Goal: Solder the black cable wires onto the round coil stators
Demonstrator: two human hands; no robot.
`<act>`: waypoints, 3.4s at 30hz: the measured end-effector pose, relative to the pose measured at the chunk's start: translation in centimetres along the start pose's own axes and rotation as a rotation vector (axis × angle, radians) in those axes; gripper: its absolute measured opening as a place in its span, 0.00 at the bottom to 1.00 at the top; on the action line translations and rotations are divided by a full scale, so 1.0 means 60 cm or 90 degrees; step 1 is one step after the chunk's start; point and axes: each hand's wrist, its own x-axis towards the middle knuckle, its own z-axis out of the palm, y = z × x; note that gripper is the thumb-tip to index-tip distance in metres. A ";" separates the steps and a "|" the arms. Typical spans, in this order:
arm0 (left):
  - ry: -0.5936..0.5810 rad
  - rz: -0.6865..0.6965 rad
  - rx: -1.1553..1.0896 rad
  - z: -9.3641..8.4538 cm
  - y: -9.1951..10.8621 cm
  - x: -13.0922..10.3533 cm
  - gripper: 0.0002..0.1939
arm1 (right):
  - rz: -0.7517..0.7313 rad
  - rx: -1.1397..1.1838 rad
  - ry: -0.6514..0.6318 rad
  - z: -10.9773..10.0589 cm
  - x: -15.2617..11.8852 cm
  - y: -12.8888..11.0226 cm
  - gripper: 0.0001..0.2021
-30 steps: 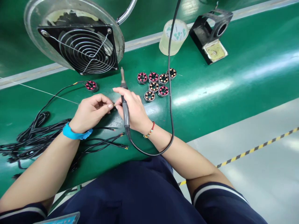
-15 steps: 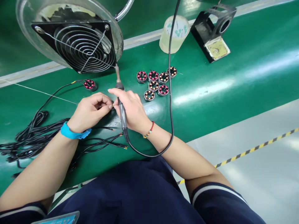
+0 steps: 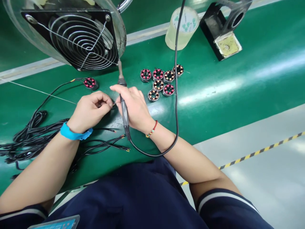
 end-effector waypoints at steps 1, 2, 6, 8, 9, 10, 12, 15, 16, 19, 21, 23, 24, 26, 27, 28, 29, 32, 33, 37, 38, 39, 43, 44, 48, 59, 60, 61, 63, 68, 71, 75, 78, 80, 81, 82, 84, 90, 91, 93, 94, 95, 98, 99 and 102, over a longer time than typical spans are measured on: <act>0.003 -0.002 -0.003 0.000 0.000 0.000 0.05 | 0.009 -0.002 0.009 0.001 0.001 -0.001 0.17; 0.006 -0.003 -0.007 0.001 0.000 0.000 0.05 | 0.014 -0.005 0.014 0.003 0.002 -0.002 0.16; 0.013 -0.008 -0.025 0.002 -0.003 0.000 0.04 | 0.016 -0.001 0.017 0.004 0.000 -0.002 0.17; 0.018 -0.010 -0.030 0.002 -0.004 0.000 0.04 | 0.025 0.033 0.040 -0.002 -0.005 0.000 0.17; 0.021 -0.008 -0.034 0.002 -0.005 0.000 0.04 | 0.029 0.058 0.051 -0.007 -0.008 0.000 0.17; 0.022 -0.003 -0.038 0.002 -0.005 0.000 0.04 | 0.032 0.083 0.057 -0.013 -0.011 0.000 0.16; 0.021 0.007 -0.043 0.002 -0.004 0.000 0.05 | 0.033 0.109 0.064 -0.026 -0.015 -0.002 0.15; 0.016 0.008 -0.031 0.002 -0.001 0.002 0.05 | -0.002 0.086 0.098 -0.043 -0.017 -0.009 0.13; 0.016 0.007 -0.024 0.003 0.001 0.002 0.05 | -0.023 0.077 0.119 -0.047 -0.017 -0.011 0.12; 0.023 0.006 -0.008 0.003 0.005 0.003 0.05 | -0.068 0.073 0.200 -0.052 -0.017 -0.014 0.06; 0.026 0.004 0.002 0.004 0.007 0.002 0.05 | -0.071 0.081 0.248 -0.052 -0.019 -0.014 0.05; 0.024 0.000 0.009 0.004 0.007 0.002 0.05 | -0.072 0.089 0.267 -0.052 -0.022 -0.013 0.07; 0.023 -0.002 0.011 0.004 0.008 0.002 0.05 | -0.073 0.094 0.269 -0.051 -0.023 -0.013 0.08; 0.022 -0.002 0.012 0.004 0.007 0.002 0.05 | -0.071 0.099 0.268 -0.051 -0.025 -0.013 0.09; 0.022 -0.003 0.013 0.004 0.007 0.002 0.05 | -0.063 0.098 0.263 -0.051 -0.025 -0.013 0.10; 0.021 -0.003 0.012 0.004 0.007 0.002 0.05 | -0.052 0.096 0.255 -0.051 -0.025 -0.013 0.11; 0.021 -0.002 0.011 0.004 0.006 0.002 0.05 | -0.039 0.093 0.245 -0.051 -0.025 -0.014 0.13; 0.022 0.003 0.008 0.004 0.007 0.002 0.05 | -0.026 0.093 0.230 -0.051 -0.025 -0.015 0.15; 0.023 0.003 0.009 0.004 0.007 0.002 0.05 | -0.034 0.097 0.232 -0.051 -0.024 -0.016 0.14; 0.026 -0.011 0.017 0.004 0.008 0.002 0.05 | -0.048 0.093 0.237 -0.051 -0.023 -0.018 0.13; 0.025 -0.013 0.016 0.004 0.008 0.002 0.05 | -0.044 0.086 0.234 -0.051 -0.023 -0.018 0.14; 0.025 -0.013 0.014 0.004 0.008 0.002 0.05 | -0.038 0.079 0.233 -0.051 -0.023 -0.017 0.15; 0.026 -0.008 0.008 0.005 0.006 0.002 0.06 | -0.012 0.051 0.220 -0.051 -0.024 -0.015 0.18; 0.026 -0.007 0.008 0.005 0.006 0.002 0.06 | -0.011 0.047 0.220 -0.051 -0.025 -0.015 0.17; 0.028 0.003 0.004 0.005 0.004 0.002 0.06 | -0.033 0.049 0.228 -0.049 -0.027 -0.014 0.16; 0.028 -0.001 0.016 0.004 0.005 0.003 0.06 | -0.003 0.078 0.139 -0.052 -0.021 -0.010 0.13; 0.029 0.005 0.017 0.004 0.005 0.003 0.06 | -0.006 0.077 0.126 -0.051 -0.020 -0.010 0.13; 0.029 0.011 0.016 0.004 0.004 0.003 0.06 | -0.004 0.081 0.115 -0.049 -0.020 -0.009 0.14; 0.030 0.016 0.018 0.004 0.004 0.002 0.06 | 0.001 0.109 0.097 -0.043 -0.020 -0.008 0.15; 0.035 0.020 0.023 0.004 0.004 0.001 0.06 | 0.019 0.160 0.079 -0.030 -0.021 -0.008 0.14; 0.038 0.027 0.024 0.003 0.004 0.002 0.06 | 0.024 0.042 0.067 -0.024 -0.017 -0.011 0.11; 0.046 0.038 0.025 0.004 0.004 0.001 0.06 | 0.018 -0.043 0.018 -0.009 -0.010 -0.011 0.16; 0.051 0.047 0.015 0.005 0.001 0.000 0.06 | 0.008 -0.049 -0.009 0.001 -0.004 -0.008 0.18; 0.050 0.049 -0.004 0.005 -0.001 -0.001 0.06 | 0.006 -0.044 -0.013 0.005 -0.001 -0.006 0.18; 0.049 0.047 -0.020 0.005 -0.003 -0.002 0.05 | 0.006 -0.042 -0.010 0.006 0.000 -0.006 0.17; 0.047 0.042 -0.037 0.006 -0.004 -0.002 0.05 | 0.007 -0.039 -0.004 0.005 0.000 -0.005 0.17; 0.044 0.028 -0.071 0.006 -0.007 -0.001 0.05 | 0.008 -0.031 0.017 0.004 0.000 -0.005 0.17; 0.048 0.005 -0.123 0.009 -0.011 -0.001 0.03 | -0.009 -0.007 0.023 0.003 -0.007 -0.004 0.18; 0.045 0.005 -0.130 0.009 -0.012 -0.001 0.03 | -0.014 -0.006 0.016 0.004 -0.008 -0.003 0.18; 0.040 0.007 -0.138 0.009 -0.014 -0.001 0.03 | -0.021 -0.010 0.013 0.006 -0.007 -0.003 0.18; 0.038 0.011 -0.139 0.009 -0.015 -0.001 0.03 | -0.023 -0.012 0.017 0.007 -0.006 -0.003 0.18; 0.037 0.016 -0.138 0.009 -0.015 -0.002 0.03 | -0.025 -0.013 0.022 0.007 -0.005 -0.003 0.17; 0.032 0.040 -0.131 0.006 -0.016 -0.003 0.02 | -0.030 0.000 0.034 0.008 -0.004 -0.005 0.16; 0.031 0.051 -0.126 0.005 -0.016 -0.003 0.02 | -0.029 0.010 0.035 0.007 -0.003 -0.005 0.16; 0.025 0.083 -0.106 0.002 -0.017 -0.005 0.02 | -0.014 0.050 0.033 0.006 -0.003 -0.006 0.18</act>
